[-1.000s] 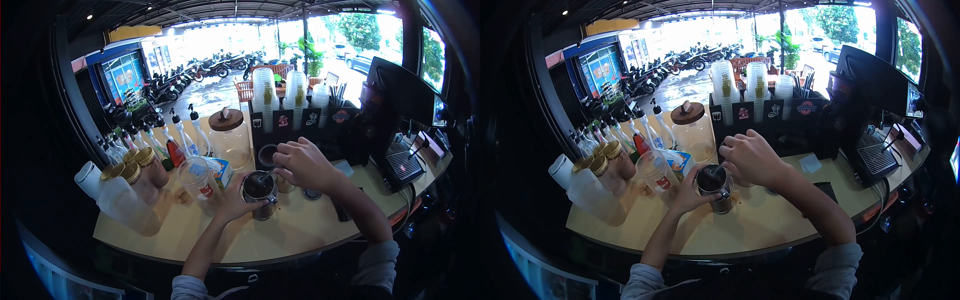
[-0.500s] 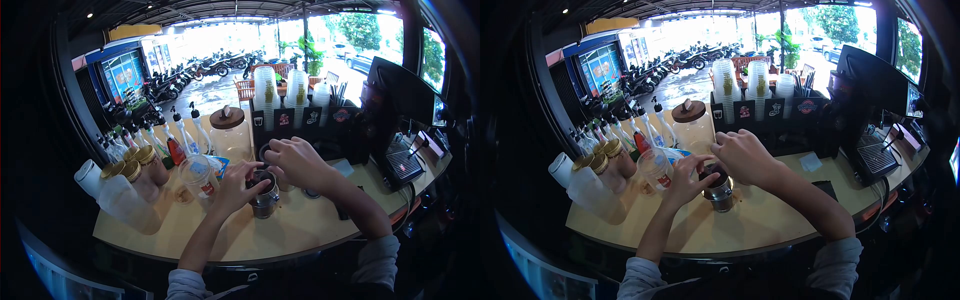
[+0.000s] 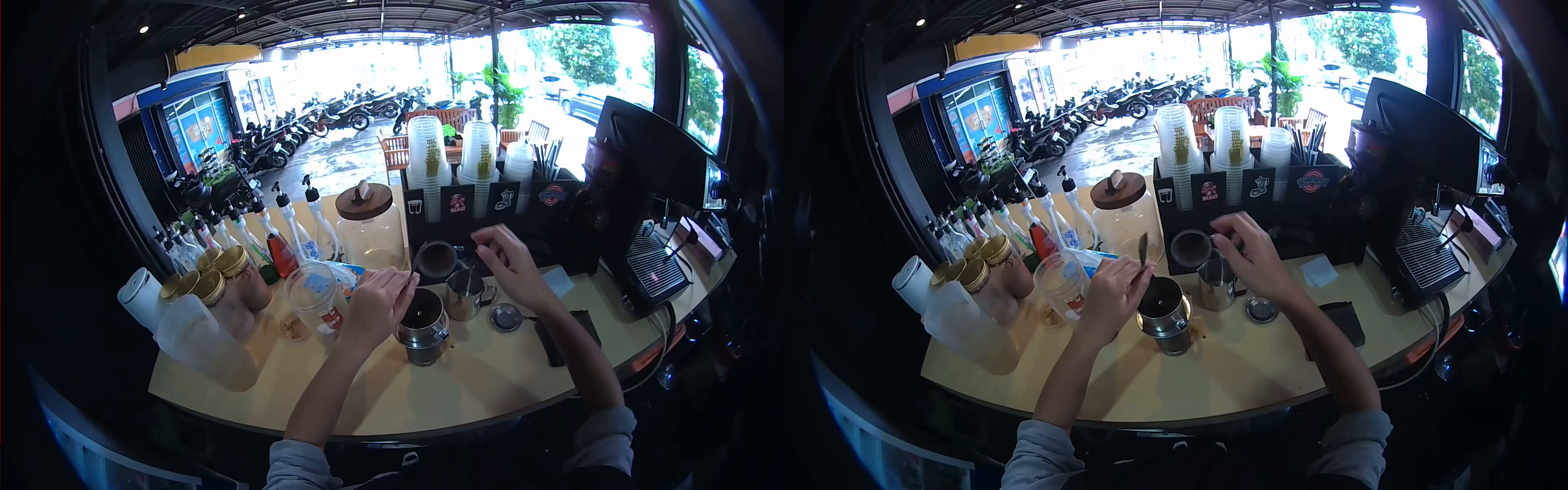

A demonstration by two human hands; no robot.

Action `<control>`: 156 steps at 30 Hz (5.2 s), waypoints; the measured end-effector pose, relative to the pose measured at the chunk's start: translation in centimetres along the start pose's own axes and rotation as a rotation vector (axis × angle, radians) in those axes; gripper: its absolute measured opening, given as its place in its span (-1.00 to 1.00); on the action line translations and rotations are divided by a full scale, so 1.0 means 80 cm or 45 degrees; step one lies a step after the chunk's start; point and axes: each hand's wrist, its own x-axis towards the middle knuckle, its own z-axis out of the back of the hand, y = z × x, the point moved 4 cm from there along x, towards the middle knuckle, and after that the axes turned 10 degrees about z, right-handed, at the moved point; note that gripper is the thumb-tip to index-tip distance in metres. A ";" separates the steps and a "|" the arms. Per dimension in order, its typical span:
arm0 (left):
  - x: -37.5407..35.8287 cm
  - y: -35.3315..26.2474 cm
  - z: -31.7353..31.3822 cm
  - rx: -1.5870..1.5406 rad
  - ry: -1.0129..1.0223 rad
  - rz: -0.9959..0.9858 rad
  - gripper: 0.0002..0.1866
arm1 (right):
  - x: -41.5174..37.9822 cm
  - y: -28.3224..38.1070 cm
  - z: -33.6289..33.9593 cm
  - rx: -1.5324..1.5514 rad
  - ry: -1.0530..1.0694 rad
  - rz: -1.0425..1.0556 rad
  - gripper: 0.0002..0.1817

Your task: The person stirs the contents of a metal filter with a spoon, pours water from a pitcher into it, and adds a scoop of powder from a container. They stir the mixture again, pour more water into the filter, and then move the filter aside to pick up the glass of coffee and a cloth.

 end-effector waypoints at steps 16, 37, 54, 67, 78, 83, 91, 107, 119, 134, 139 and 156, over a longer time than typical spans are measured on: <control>-0.015 0.017 0.023 -0.138 -0.145 0.134 -0.86 | -0.131 -0.208 -0.100 0.634 -0.064 -0.467 -0.76; -0.014 0.023 0.026 -0.264 -0.167 0.227 -0.81 | 0.003 -0.006 -0.015 0.624 -0.035 -0.268 -0.80; -0.009 0.024 0.022 -0.262 -0.144 0.239 -0.77 | 0.031 0.017 -0.022 0.391 0.118 -0.117 -0.74; -0.010 0.022 0.020 -0.266 -0.146 0.233 -0.78 | 0.037 0.049 -0.018 0.257 0.187 -0.084 -0.78; -0.012 0.021 0.029 -0.214 -0.167 0.222 -0.77 | 0.036 0.051 -0.014 0.237 0.170 -0.095 -0.77; -0.013 0.022 0.039 -0.191 -0.159 0.258 -0.77 | 0.039 0.052 -0.016 0.277 0.127 -0.101 -0.76; -0.017 0.023 0.043 -0.164 -0.176 0.236 -0.77 | 0.045 0.056 -0.022 0.283 0.118 -0.042 -0.78; -0.021 0.024 0.038 -0.135 -0.183 0.207 -0.77 | 0.041 0.063 -0.002 0.159 0.043 -0.048 -0.75; -0.023 0.020 0.044 -0.169 -0.173 0.260 -0.76 | 0.031 0.060 0.008 0.140 -0.010 -0.049 -0.74; -0.027 0.021 0.043 -0.129 -0.240 0.159 -0.77 | 0.036 0.076 -0.010 0.181 0.064 -0.029 -0.74; -0.027 0.020 0.044 -0.150 -0.186 0.244 -0.77 | 0.028 0.067 -0.012 0.307 0.063 -0.124 -0.74; -0.036 0.019 0.037 -0.368 -0.126 0.314 -0.81 | -0.101 -0.186 -0.093 1.005 -0.453 -0.556 -0.75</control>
